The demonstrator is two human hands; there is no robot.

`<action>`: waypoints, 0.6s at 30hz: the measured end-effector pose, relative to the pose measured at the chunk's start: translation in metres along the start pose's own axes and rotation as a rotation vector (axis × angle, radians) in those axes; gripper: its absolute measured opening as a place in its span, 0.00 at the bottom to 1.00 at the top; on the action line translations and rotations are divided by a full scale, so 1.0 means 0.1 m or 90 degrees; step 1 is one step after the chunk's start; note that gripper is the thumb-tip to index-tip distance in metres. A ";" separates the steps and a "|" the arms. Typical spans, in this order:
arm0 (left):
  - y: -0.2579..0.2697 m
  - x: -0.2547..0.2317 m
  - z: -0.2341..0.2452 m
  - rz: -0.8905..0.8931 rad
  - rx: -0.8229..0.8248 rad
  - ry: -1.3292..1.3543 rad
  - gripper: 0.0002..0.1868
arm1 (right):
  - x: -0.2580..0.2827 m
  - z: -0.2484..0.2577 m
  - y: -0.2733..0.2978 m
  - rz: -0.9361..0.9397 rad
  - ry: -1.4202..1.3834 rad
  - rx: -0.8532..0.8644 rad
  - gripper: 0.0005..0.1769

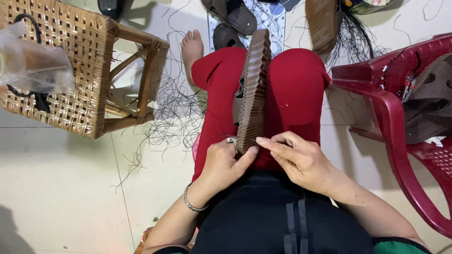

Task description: The person stitches the sole of a brown sandal by hand using a needle and thread, pulling the thread tight through pre-made holes.

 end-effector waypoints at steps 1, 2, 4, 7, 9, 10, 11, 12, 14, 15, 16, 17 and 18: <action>-0.01 0.00 0.00 -0.001 0.009 0.010 0.25 | 0.02 -0.01 -0.02 0.011 0.011 0.003 0.19; -0.01 0.01 0.00 -0.002 0.017 0.022 0.25 | 0.03 -0.01 -0.04 0.021 0.022 0.007 0.18; -0.01 0.02 -0.01 0.002 0.015 0.029 0.23 | 0.07 0.00 -0.08 0.018 0.025 0.015 0.18; -0.03 0.00 -0.01 -0.007 0.010 0.016 0.23 | 0.12 0.02 -0.12 0.003 0.044 0.039 0.18; -0.05 -0.02 -0.02 -0.020 0.009 -0.003 0.23 | 0.19 0.05 -0.13 -0.011 0.062 0.057 0.18; -0.05 -0.04 -0.03 -0.046 0.001 -0.066 0.24 | 0.23 0.07 -0.15 -0.022 0.084 0.076 0.19; -0.05 -0.06 -0.05 -0.073 -0.007 -0.129 0.26 | 0.27 0.09 -0.17 -0.032 0.107 0.095 0.20; -0.05 -0.07 -0.07 -0.070 -0.009 -0.126 0.26 | 0.28 0.10 -0.17 -0.032 0.107 0.099 0.20; -0.05 -0.10 -0.10 -0.121 -0.038 -0.180 0.25 | 0.30 0.12 -0.18 -0.038 0.125 0.116 0.19; -0.05 -0.09 -0.11 -0.117 -0.041 -0.178 0.25 | 0.27 0.09 -0.17 -0.037 0.125 0.121 0.19; -0.05 -0.10 -0.11 -0.143 -0.054 -0.196 0.24 | 0.24 0.06 -0.17 -0.043 0.098 0.108 0.20; -0.05 -0.11 -0.12 -0.169 -0.066 -0.215 0.24 | 0.21 0.04 -0.16 -0.049 0.072 0.094 0.20; -0.05 -0.10 -0.16 -0.165 -0.069 -0.213 0.24 | 0.17 0.02 -0.14 -0.047 0.073 0.099 0.20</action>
Point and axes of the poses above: each hand's wrist, its own y-axis away from the middle knuckle, its own z-axis out of the back of the hand, x = y × z, the point moved 2 cm from there along -y, towards the middle knuckle, and after that the axes turned 2 degrees about z, right-handed, at the moved point
